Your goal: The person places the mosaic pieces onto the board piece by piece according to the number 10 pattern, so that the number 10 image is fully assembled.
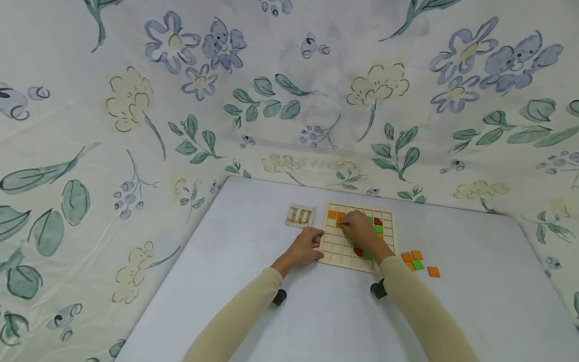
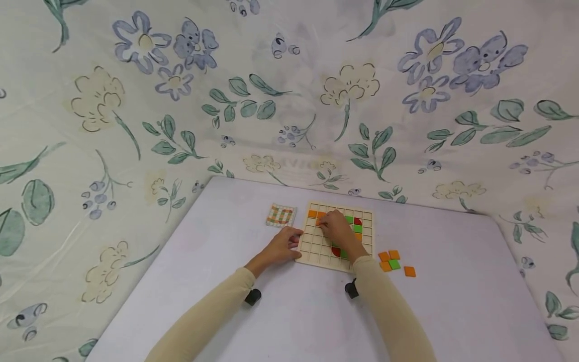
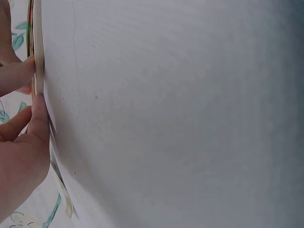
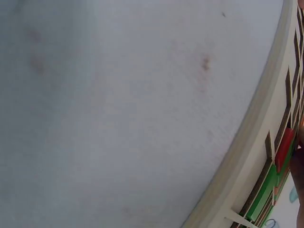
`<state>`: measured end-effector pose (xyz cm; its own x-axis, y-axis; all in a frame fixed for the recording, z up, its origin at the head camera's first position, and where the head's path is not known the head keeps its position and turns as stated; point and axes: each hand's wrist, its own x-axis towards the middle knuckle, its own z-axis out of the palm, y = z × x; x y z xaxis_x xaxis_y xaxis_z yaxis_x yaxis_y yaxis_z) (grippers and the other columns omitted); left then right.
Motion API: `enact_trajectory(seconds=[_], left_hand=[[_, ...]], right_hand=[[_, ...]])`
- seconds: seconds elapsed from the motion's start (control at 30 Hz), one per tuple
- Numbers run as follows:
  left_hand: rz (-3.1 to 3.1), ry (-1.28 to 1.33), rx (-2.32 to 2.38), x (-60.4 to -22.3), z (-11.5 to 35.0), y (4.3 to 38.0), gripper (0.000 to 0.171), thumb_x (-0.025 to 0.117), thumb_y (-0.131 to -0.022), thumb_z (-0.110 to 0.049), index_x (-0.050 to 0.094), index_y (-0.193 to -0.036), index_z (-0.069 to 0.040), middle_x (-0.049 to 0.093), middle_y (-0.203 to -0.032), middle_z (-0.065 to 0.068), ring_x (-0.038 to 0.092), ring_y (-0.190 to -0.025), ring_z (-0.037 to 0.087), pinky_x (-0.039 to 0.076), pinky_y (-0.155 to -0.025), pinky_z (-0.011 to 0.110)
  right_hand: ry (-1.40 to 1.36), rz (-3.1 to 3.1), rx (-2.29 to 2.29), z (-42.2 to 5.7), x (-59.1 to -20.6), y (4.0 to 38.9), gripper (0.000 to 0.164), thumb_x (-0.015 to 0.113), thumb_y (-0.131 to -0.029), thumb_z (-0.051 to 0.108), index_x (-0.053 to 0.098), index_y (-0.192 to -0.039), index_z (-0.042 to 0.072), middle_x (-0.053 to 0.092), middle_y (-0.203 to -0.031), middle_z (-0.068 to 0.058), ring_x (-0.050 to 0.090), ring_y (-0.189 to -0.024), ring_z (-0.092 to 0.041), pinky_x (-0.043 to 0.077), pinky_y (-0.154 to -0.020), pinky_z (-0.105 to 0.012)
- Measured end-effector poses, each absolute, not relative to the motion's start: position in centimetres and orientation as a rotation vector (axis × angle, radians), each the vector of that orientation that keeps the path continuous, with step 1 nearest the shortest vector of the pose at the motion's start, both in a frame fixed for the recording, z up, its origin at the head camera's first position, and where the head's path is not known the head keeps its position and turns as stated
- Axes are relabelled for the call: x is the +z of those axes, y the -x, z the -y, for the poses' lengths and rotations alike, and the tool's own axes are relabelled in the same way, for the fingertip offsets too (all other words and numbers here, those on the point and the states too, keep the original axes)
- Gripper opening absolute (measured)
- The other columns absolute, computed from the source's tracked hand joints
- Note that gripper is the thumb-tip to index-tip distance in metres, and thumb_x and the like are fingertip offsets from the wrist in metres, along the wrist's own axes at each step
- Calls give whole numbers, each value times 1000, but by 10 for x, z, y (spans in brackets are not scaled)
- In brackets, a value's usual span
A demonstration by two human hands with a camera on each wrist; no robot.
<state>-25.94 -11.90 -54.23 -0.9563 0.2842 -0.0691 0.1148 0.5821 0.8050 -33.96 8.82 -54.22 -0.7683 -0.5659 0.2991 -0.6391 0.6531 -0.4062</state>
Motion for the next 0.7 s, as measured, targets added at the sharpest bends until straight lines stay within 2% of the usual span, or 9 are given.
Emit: enact_trajectory(seconds=[0.13,0.3,0.47,0.7], left_hand=[[-2613,-337,1318,-545,118,261,62,77,-77,4,51,-134,4,47,-123,12,52,-107,21,51,-90,17],[-2604,-334,1328,-547,115,261,63,77,-77,5,50,-134,4,46,-123,12,52,-107,21,51,-90,17],[-2596,-335,1333,-546,114,261,63,77,-78,4,50,-135,4,46,-125,12,51,-108,20,51,-91,18],[-2601,-333,1335,-548,119,263,62,77,-78,4,50,-134,3,46,-125,13,52,-107,22,52,-91,19]], right_hand=[[-982,2796,785,-92,-542,335,14,69,-90,5,76,-101,0,70,-101,-9,62,-96,-27,54,-89,-41],[-1038,2837,826,-110,-527,329,19,61,-93,1,71,-108,-5,65,-114,-16,58,-111,-34,51,-96,-48],[-776,2892,887,-157,-514,318,19,63,-92,2,72,-108,-2,65,-114,-16,58,-109,-35,51,-94,-51],[-353,3092,919,-236,-515,283,26,61,-95,15,67,-114,0,60,-118,-20,55,-106,-36,53,-90,-53]])
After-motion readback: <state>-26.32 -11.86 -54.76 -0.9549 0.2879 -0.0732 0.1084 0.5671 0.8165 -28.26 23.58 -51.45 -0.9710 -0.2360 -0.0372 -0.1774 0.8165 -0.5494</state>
